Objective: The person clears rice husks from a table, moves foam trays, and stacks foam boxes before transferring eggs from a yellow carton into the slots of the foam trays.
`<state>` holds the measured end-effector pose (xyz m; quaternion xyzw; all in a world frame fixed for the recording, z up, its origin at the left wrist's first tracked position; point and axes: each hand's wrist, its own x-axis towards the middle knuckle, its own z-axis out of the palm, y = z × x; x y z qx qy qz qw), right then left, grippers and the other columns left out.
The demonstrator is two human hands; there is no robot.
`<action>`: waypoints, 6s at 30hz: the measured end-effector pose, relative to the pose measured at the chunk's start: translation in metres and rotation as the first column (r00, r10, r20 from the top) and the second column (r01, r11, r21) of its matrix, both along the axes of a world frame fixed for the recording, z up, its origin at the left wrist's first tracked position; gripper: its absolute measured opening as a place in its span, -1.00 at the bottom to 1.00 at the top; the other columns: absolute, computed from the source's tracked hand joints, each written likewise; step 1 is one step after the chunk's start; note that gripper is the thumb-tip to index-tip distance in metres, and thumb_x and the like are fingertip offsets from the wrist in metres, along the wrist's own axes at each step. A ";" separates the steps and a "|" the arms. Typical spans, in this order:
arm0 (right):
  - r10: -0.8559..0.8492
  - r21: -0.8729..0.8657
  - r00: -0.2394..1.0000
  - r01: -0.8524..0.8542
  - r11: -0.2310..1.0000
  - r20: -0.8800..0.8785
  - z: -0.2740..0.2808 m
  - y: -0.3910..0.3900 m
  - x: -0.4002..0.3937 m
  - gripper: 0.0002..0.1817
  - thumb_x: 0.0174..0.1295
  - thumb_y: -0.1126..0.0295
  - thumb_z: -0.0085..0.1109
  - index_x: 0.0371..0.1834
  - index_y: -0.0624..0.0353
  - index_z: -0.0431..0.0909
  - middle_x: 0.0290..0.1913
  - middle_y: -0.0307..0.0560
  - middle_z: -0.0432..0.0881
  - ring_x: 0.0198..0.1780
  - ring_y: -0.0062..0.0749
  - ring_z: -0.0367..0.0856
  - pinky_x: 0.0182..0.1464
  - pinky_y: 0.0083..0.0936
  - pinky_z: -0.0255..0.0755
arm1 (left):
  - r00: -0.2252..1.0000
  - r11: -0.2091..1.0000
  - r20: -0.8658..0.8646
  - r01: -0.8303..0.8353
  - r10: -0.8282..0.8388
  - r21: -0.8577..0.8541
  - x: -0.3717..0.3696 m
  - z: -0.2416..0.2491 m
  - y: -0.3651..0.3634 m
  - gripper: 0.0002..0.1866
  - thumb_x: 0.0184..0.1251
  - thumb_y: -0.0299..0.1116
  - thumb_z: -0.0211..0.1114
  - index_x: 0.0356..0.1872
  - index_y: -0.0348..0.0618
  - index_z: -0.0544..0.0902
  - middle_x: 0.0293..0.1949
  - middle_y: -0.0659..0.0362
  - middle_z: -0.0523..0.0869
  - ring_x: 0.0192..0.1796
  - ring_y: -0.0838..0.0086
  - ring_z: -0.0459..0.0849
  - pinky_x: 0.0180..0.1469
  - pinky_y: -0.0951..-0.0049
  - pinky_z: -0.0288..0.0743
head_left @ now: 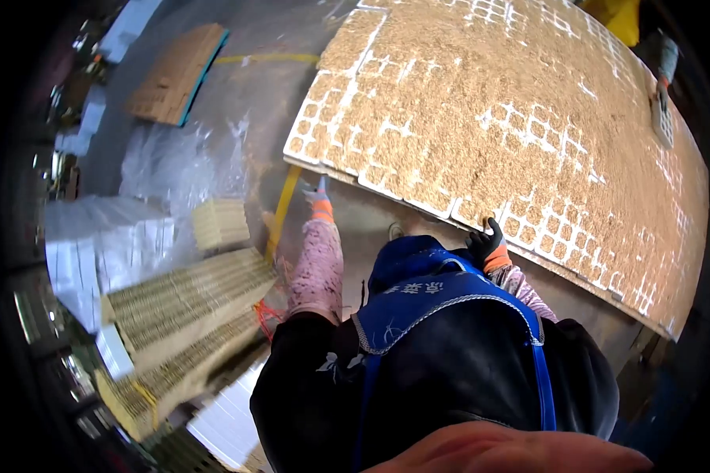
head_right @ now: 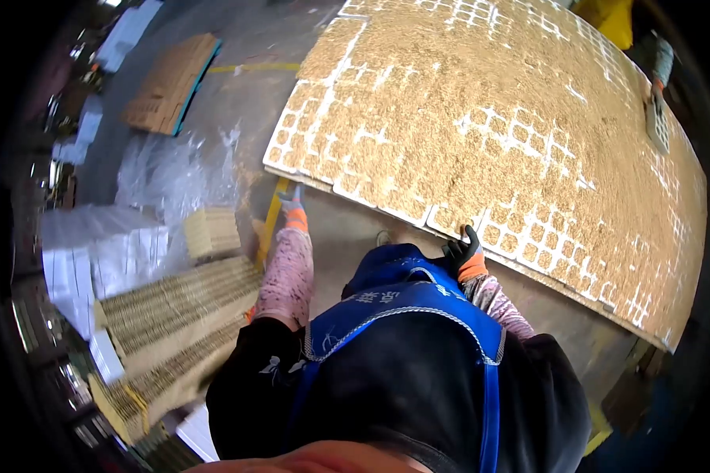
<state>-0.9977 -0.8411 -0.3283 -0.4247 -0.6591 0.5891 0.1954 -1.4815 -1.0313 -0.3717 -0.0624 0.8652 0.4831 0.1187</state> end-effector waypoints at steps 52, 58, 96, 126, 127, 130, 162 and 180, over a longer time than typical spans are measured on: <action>-0.398 -0.200 0.840 0.490 0.849 0.370 0.069 -0.026 -0.131 -0.49 0.43 0.14 -0.12 0.28 0.28 0.37 0.28 0.05 0.43 0.33 -0.22 0.34 0.38 -0.40 0.14 | 0.264 0.765 0.748 0.445 -0.609 0.466 -0.313 0.079 0.031 -0.26 0.34 0.20 0.03 0.36 -0.14 0.29 0.25 0.03 0.47 0.24 0.14 0.48 0.30 0.05 0.33; -0.421 -0.219 0.836 0.511 0.831 0.352 0.086 -0.012 -0.131 -0.34 0.33 -0.07 -0.01 0.23 0.34 0.42 0.24 0.03 0.46 0.27 -0.31 0.38 0.32 -0.46 0.17 | 0.271 0.763 0.727 0.383 -0.632 0.521 -0.285 0.124 0.026 -0.25 0.35 0.19 0.02 0.35 -0.21 0.29 0.24 0.02 0.47 0.24 0.15 0.47 0.30 0.11 0.34; -0.712 -0.298 0.667 0.649 0.700 -0.219 0.298 0.194 0.647 -0.35 0.30 0.04 0.12 0.31 0.30 0.32 0.16 -0.15 0.51 0.16 -0.53 0.43 0.21 -0.59 0.28 | 0.133 0.466 0.468 0.507 -0.873 0.725 0.486 0.299 0.405 -0.36 0.35 0.02 0.15 0.30 -0.20 0.35 0.14 0.04 0.57 0.08 0.22 0.62 0.15 0.23 0.52; 0.056 0.365 0.994 -0.087 0.927 0.095 0.178 0.130 0.364 -0.55 0.44 0.33 -0.19 0.36 0.17 0.27 0.35 0.06 0.34 0.40 -0.21 0.24 0.45 -0.38 0.03 | 0.593 0.767 0.569 0.136 -0.570 0.627 0.244 0.296 0.030 -0.46 0.22 -0.03 0.32 0.12 -0.18 0.56 -0.04 0.13 0.70 -0.09 0.33 0.69 0.00 0.28 0.56; 0.095 0.410 0.988 -0.137 0.902 0.120 0.174 0.130 0.328 -0.55 0.44 0.34 -0.19 0.37 0.16 0.27 0.35 0.07 0.34 0.40 -0.20 0.24 0.45 -0.38 0.03 | 0.599 0.767 0.570 0.122 -0.563 0.630 0.215 0.295 0.021 -0.46 0.22 -0.03 0.32 0.12 -0.18 0.56 -0.04 0.13 0.70 -0.08 0.33 0.69 0.00 0.28 0.56; 0.043 0.244 0.991 -0.073 0.967 0.126 0.132 0.126 0.219 -0.54 0.42 0.26 -0.14 0.32 0.22 0.33 0.34 0.05 0.35 0.39 -0.24 0.25 0.44 -0.39 0.04 | 0.622 0.772 0.559 0.120 -0.549 0.624 0.112 0.288 -0.003 -0.46 0.22 -0.03 0.32 0.11 -0.19 0.56 -0.03 0.13 0.69 -0.08 0.33 0.69 0.00 0.28 0.56; -0.372 -0.420 0.819 0.552 0.721 0.438 0.067 0.106 -0.050 -0.37 0.20 -0.02 0.23 0.16 0.26 0.41 -0.28 -0.13 0.59 -0.31 -0.47 0.49 -0.28 -0.45 0.40 | 0.736 0.698 0.069 0.665 -0.674 -0.268 -0.188 0.057 0.114 -0.23 0.18 0.25 0.20 0.10 -0.35 0.54 0.15 -0.19 0.50 0.22 0.02 0.44 0.26 0.16 0.27; -0.520 -0.480 0.836 0.388 0.787 -0.178 0.113 0.025 0.039 -0.68 0.26 0.24 0.20 -0.01 0.17 0.59 -0.21 -0.18 0.68 -0.24 -0.47 0.64 -0.24 -0.58 0.46 | 0.566 0.742 -0.499 0.605 -0.656 -0.288 0.149 0.132 0.062 -0.40 0.20 -0.17 0.29 0.23 -0.21 0.40 0.11 -0.15 0.49 0.19 -0.03 0.44 0.24 0.11 0.30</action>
